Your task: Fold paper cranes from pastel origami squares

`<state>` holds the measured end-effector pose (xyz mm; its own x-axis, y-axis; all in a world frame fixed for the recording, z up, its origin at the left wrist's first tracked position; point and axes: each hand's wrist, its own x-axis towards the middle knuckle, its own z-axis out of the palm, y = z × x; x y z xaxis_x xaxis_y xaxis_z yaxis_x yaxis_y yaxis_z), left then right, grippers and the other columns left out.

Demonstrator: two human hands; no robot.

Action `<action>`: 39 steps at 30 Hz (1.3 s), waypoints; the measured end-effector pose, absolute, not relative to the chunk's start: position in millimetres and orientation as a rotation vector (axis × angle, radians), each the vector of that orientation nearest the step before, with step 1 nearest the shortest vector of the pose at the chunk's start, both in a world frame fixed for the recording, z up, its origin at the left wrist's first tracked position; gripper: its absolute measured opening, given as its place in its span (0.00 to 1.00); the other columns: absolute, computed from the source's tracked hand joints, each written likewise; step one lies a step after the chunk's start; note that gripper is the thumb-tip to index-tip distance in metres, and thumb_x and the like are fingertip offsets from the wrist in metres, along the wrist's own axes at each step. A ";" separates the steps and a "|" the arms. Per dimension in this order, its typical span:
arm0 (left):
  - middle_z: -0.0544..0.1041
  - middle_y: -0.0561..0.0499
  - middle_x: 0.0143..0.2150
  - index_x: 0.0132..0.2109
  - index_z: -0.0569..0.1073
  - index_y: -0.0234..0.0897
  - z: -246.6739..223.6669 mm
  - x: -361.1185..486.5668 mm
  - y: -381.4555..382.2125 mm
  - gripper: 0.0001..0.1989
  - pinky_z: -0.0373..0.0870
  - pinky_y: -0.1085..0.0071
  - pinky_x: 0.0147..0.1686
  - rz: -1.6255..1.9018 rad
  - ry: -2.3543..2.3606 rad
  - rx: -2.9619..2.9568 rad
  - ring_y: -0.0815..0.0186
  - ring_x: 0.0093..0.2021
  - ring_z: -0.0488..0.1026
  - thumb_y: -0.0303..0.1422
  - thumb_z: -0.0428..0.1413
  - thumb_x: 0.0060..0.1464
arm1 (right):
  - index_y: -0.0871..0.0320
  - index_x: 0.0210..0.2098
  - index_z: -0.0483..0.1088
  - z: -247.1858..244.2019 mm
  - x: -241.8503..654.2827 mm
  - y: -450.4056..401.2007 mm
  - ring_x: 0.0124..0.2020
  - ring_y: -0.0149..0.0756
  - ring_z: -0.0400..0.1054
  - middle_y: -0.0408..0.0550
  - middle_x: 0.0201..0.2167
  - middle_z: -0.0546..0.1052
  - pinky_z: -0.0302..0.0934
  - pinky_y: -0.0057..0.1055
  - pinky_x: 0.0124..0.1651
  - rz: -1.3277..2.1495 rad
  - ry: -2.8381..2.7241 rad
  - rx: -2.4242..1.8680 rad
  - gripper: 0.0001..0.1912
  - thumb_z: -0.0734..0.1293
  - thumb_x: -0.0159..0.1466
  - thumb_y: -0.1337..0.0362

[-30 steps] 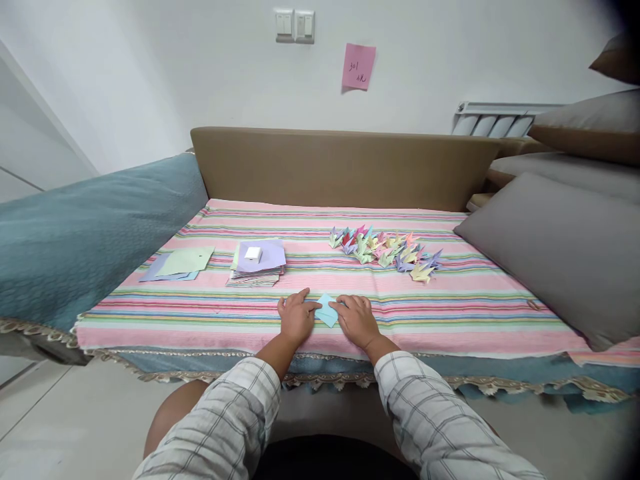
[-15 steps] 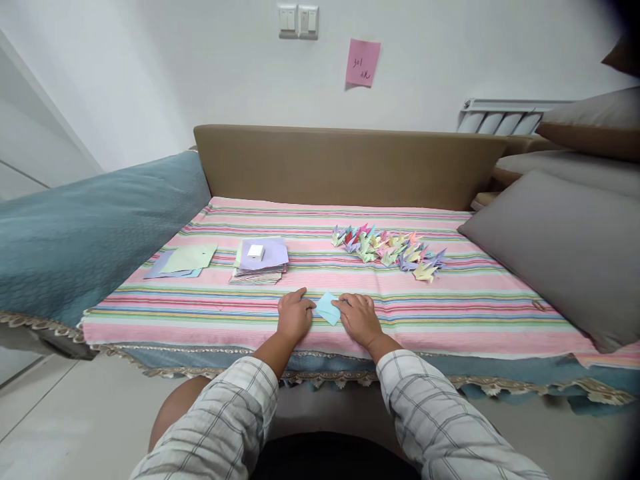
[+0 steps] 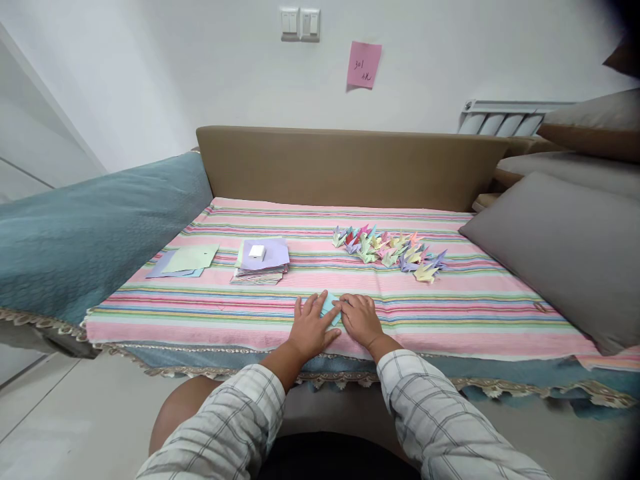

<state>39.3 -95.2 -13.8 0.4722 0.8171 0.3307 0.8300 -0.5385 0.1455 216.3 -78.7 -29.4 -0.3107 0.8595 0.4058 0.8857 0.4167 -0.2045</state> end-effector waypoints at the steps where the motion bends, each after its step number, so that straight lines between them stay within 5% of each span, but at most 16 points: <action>1: 0.51 0.45 0.67 0.61 0.60 0.54 -15.5 42.1 -96.0 0.30 0.39 0.42 0.59 -0.549 -1.502 -2.665 0.47 0.64 0.50 0.46 0.55 0.51 | 0.48 0.49 0.69 -29.5 216.4 -78.4 0.47 0.38 0.59 0.47 0.47 0.71 0.45 0.39 0.52 -0.072 -2.218 -1.477 0.16 0.59 0.64 0.65; 39: 0.54 0.41 0.66 0.55 0.69 0.49 -25.2 11.8 -99.3 0.24 0.52 0.50 0.58 -0.581 -1.615 -2.536 0.47 0.61 0.56 0.47 0.55 0.51 | 0.50 0.46 0.71 -27.7 216.3 -75.8 0.46 0.40 0.61 0.47 0.45 0.73 0.48 0.38 0.50 0.050 -2.157 -1.464 0.14 0.59 0.64 0.59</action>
<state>11.8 -99.3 -25.2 0.3727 0.8571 0.3555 0.8872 -0.4414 0.1341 216.3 -75.8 -27.7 -0.2741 0.8738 0.4016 0.8545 0.4129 -0.3152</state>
